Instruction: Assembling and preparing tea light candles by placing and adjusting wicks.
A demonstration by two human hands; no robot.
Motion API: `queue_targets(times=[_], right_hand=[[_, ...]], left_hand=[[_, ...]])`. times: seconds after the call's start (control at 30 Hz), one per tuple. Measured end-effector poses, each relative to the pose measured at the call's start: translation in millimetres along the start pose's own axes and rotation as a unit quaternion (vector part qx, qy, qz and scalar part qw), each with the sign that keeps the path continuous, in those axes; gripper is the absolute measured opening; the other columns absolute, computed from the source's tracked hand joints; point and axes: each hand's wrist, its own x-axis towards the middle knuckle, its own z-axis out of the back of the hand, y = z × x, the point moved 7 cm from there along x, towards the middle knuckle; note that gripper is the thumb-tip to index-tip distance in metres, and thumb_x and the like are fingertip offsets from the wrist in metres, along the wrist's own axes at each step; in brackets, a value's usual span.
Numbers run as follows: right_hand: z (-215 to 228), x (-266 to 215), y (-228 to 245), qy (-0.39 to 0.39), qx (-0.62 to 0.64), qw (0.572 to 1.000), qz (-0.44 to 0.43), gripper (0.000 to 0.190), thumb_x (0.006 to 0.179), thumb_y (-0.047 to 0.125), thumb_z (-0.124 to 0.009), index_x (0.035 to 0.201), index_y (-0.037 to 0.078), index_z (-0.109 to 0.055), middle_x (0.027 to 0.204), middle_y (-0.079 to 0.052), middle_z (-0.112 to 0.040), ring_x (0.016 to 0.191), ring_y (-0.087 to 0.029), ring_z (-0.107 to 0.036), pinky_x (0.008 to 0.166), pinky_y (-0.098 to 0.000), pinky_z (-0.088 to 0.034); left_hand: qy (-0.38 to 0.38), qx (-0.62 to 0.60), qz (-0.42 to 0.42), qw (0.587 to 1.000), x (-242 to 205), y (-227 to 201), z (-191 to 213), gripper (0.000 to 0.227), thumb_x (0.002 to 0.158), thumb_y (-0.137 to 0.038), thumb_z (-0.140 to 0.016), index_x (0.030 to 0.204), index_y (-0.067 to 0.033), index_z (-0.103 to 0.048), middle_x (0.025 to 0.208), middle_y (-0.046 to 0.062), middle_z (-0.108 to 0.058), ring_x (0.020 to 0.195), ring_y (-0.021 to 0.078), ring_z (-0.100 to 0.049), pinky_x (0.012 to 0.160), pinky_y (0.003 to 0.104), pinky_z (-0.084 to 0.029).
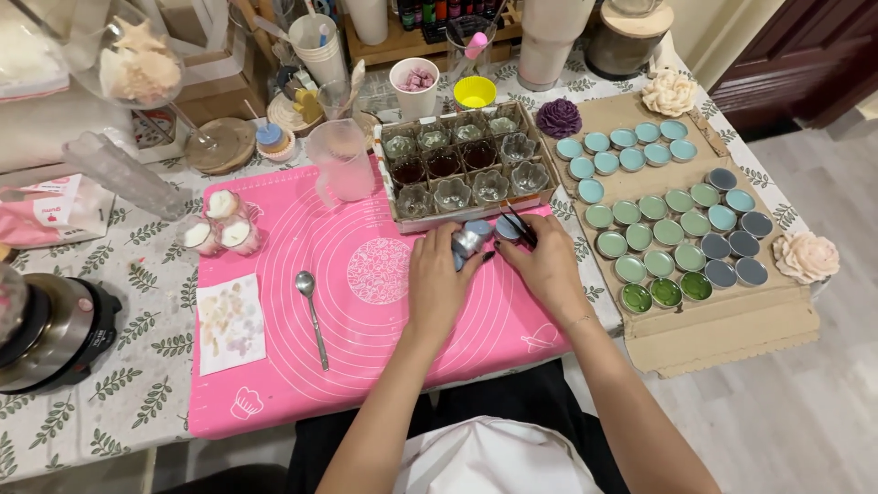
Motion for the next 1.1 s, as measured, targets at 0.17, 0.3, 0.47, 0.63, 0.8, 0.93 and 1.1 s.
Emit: queue_targets(times=[0.17,0.3,0.47,0.63,0.8,0.93,1.1], right_hand=[[2.6,0.7,1.1,-0.009,0.003,1.000,0.000,0.047,0.077,0.017,-0.084,0.116,-0.005,-0.070,0.106,-0.021,-0.068,0.094,-0.034,-0.071,0.084,-0.0403,-0.056],[2.2,0.5,0.1,-0.014,-0.002,1.000,-0.009,0.044,0.080,0.019,-0.083,0.115,-0.005,-0.071,0.105,-0.020,-0.064,0.093,-0.034,-0.068,0.083,-0.0400,-0.056],[-2.2,-0.2,-2.3,0.004,-0.034,0.999,-0.012,0.042,0.080,0.021,-0.081,0.114,-0.002,-0.074,0.101,-0.020,-0.060,0.089,-0.034,-0.064,0.083,-0.0412,-0.053],[2.8,-0.1,-0.4,-0.001,-0.013,1.000,-0.003,0.047,0.081,0.024,-0.079,0.120,-0.002,-0.072,0.103,-0.019,-0.059,0.089,-0.033,-0.064,0.082,-0.0402,-0.053],[4.3,1.9,-10.4,0.029,-0.019,0.999,-0.034,0.045,0.081,0.025,-0.080,0.116,-0.004,-0.072,0.104,-0.018,-0.064,0.092,-0.033,-0.066,0.085,-0.0412,-0.052],[2.1,2.8,-10.1,0.034,-0.011,0.999,-0.037,0.045,0.079,0.024,-0.080,0.115,-0.002,-0.072,0.105,-0.018,-0.066,0.093,-0.032,-0.067,0.084,-0.0408,-0.053],[5.9,-0.2,-8.4,0.024,-0.003,0.999,-0.036,0.048,0.081,0.024,-0.080,0.119,-0.002,-0.071,0.106,-0.019,-0.065,0.094,-0.031,-0.067,0.085,-0.0397,-0.053]], left_hand=[[0.002,0.003,-0.004,1.000,1.1,-8.7,0.1,0.054,0.081,-0.023,-0.083,0.125,0.0001,-0.060,0.114,0.017,-0.067,0.103,0.0343,-0.061,0.091,0.046,-0.047],[-0.013,-0.005,0.005,1.000,-2.1,0.6,3.8,0.050,0.080,-0.023,-0.083,0.122,-0.0047,-0.063,0.112,0.015,-0.069,0.104,0.0336,-0.061,0.095,0.046,-0.047],[0.002,-0.060,0.044,0.997,-3.5,11.9,6.2,0.052,0.081,-0.023,-0.081,0.125,-0.0046,-0.061,0.111,0.015,-0.070,0.105,0.0326,-0.061,0.096,0.046,-0.045],[0.018,-0.057,0.068,0.996,-2.9,19.1,2.7,0.052,0.085,-0.025,-0.079,0.127,-0.0034,-0.058,0.110,0.017,-0.068,0.106,0.0324,-0.058,0.098,0.046,-0.043],[-0.013,0.012,0.081,0.997,-3.3,20.4,4.1,0.049,0.081,-0.027,-0.083,0.121,-0.0051,-0.066,0.110,0.013,-0.069,0.107,0.0326,-0.056,0.100,0.046,-0.040],[-0.037,-0.033,0.096,0.994,-5.9,24.3,4.5,0.046,0.082,-0.024,-0.081,0.122,-0.0060,-0.068,0.113,0.011,-0.070,0.108,0.0302,-0.058,0.101,0.046,-0.041],[-0.018,-0.027,0.145,0.989,-9.3,25.9,6.9,0.052,0.082,-0.026,-0.082,0.124,-0.0031,-0.061,0.108,0.011,-0.071,0.104,0.0295,-0.059,0.100,0.045,-0.040]])
